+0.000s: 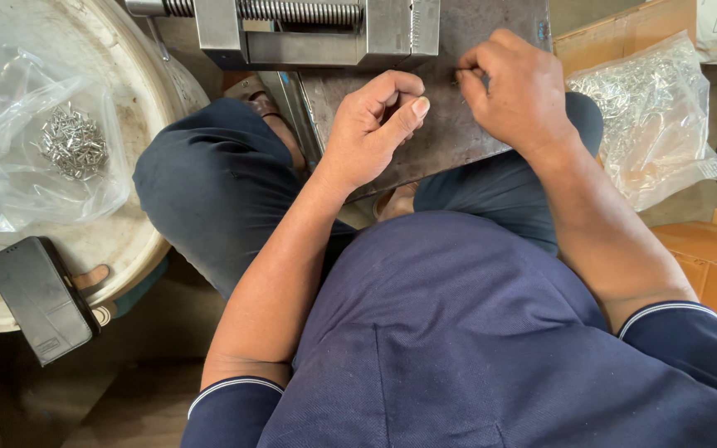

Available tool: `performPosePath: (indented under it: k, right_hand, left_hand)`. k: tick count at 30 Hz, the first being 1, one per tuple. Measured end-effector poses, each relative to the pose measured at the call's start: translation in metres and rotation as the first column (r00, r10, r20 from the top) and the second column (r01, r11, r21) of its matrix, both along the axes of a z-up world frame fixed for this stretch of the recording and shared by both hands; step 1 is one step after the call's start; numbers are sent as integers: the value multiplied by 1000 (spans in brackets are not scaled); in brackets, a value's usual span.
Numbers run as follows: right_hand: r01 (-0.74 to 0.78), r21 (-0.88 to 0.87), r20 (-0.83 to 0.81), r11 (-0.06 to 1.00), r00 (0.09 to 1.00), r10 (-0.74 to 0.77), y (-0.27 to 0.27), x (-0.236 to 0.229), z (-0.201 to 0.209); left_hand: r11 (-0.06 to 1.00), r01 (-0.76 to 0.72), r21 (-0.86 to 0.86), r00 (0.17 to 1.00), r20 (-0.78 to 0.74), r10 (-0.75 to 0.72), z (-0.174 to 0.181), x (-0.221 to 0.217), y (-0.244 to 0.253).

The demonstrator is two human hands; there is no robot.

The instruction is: The person sits cross-legged on the floor and uses a metal press to assemble small metal components. They pick up individual pieces from a plastic bag, place them into the press, and operate the handle to secure them before moving the finished items to a cardboard box.

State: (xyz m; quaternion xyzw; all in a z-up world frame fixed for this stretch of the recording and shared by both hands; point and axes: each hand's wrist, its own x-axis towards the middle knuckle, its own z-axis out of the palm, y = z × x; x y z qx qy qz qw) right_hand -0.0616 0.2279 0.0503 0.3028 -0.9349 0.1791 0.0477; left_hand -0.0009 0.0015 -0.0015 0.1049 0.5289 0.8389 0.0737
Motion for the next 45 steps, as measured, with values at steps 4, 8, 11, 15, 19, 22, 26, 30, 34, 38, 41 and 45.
performPosePath:
  k: [4,8,11,15,19,22,26,30,34,38,41,45]
  right_hand:
    - [13,-104,25,995,1000,-11,-2,0,1]
    - [447,-532,639,719,769,-5,-14,11,-2]
    - [489,-608,660,626,749,55,-28,27,-7]
    - [430,-693,600,579,789,133,-39,40,-13]
    - [486,-734,643,475,722,256,-36,39,-14]
    - [469,-656,684,591,700,204,-30,33,-6]
    - [180,-551,509,814,846,157,-26,23,15]
    - [-103,-395,72,913,987,142,-36,6,26]
    - [-133,-401,19,906,988,154,-45,-7,30]
    - [-129,-411,23,902,988,151,-48,-10,28]
    - [-138,-410,26,902,986,163,-47,-10,27]
    - [-150,-400,21,904,985,172,-46,-11,27]
  left_hand:
    - [1000,-14,20,999,-34,14,-2,1,0]
    - [970,-68,-233,997,-44,60,4,1,2]
    - [948,-60,-311,997,-57,44,10,0,2]
    - [962,-38,-269,997,-75,19,11,1,0]
    - [965,-56,-257,991,-128,23,6,-1,-1]
    - [957,-52,-284,992,-122,18,5,-1,-1]
    - [958,-29,-285,997,-72,9,7,0,-2]
    - [992,-35,-120,999,-9,35,2,1,0]
    - [992,-43,-118,999,21,46,-1,2,-1]
    - [994,-48,-100,998,29,51,1,1,-1]
    - [990,-50,-129,999,14,52,3,1,-3]
    - [989,-52,-140,999,4,54,4,0,-3]
